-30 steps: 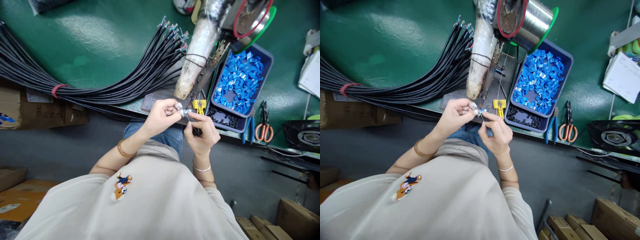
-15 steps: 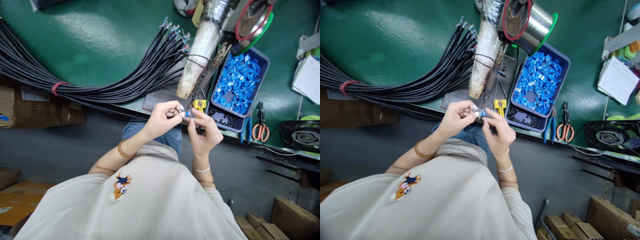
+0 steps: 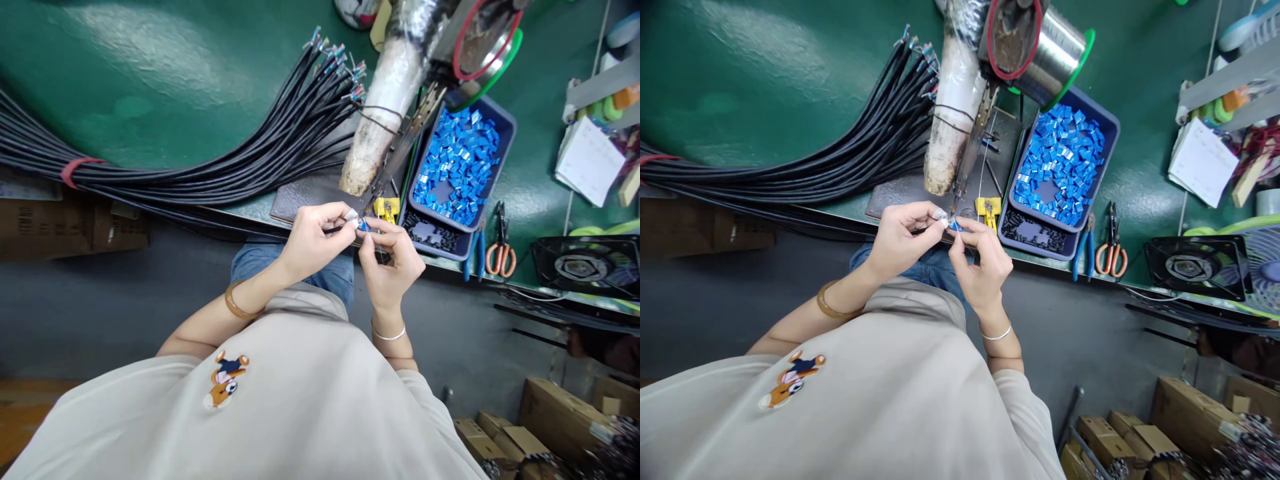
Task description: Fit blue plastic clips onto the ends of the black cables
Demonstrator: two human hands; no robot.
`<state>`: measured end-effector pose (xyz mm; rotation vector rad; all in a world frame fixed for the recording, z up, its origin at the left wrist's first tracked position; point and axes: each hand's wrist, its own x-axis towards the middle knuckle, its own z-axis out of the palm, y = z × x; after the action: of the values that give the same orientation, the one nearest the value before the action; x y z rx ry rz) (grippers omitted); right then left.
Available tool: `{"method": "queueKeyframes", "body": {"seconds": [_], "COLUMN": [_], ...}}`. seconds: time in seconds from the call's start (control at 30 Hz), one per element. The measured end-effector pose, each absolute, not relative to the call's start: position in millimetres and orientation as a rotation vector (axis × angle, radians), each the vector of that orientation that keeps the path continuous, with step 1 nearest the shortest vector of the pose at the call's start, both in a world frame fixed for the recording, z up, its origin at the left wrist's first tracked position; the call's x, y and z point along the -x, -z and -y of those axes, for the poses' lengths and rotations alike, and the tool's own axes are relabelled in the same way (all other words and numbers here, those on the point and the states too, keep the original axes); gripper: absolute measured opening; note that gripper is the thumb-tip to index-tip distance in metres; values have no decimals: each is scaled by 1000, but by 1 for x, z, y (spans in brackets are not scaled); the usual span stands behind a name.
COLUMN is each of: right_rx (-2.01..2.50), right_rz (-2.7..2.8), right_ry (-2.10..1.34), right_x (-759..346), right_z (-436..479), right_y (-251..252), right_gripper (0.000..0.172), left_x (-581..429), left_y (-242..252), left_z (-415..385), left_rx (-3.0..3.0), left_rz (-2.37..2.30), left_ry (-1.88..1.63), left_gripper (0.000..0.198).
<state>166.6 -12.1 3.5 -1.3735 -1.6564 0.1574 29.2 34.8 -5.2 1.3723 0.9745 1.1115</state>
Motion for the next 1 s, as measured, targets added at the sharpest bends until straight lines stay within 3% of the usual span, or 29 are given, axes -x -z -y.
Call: {"method": "queueKeyframes", "body": {"seconds": [1.0], "right_rx": [1312], "right_rz": [1817], "right_ry": [-141], "right_x": [-173], "right_z": [9], "right_y": [-12], "right_gripper": [15], "left_x": [-29], "left_y": [-2], "left_z": [-35], "left_rx": [-1468], "left_rz": [-1086], "left_ry": [-1105], "left_gripper": [8]}}
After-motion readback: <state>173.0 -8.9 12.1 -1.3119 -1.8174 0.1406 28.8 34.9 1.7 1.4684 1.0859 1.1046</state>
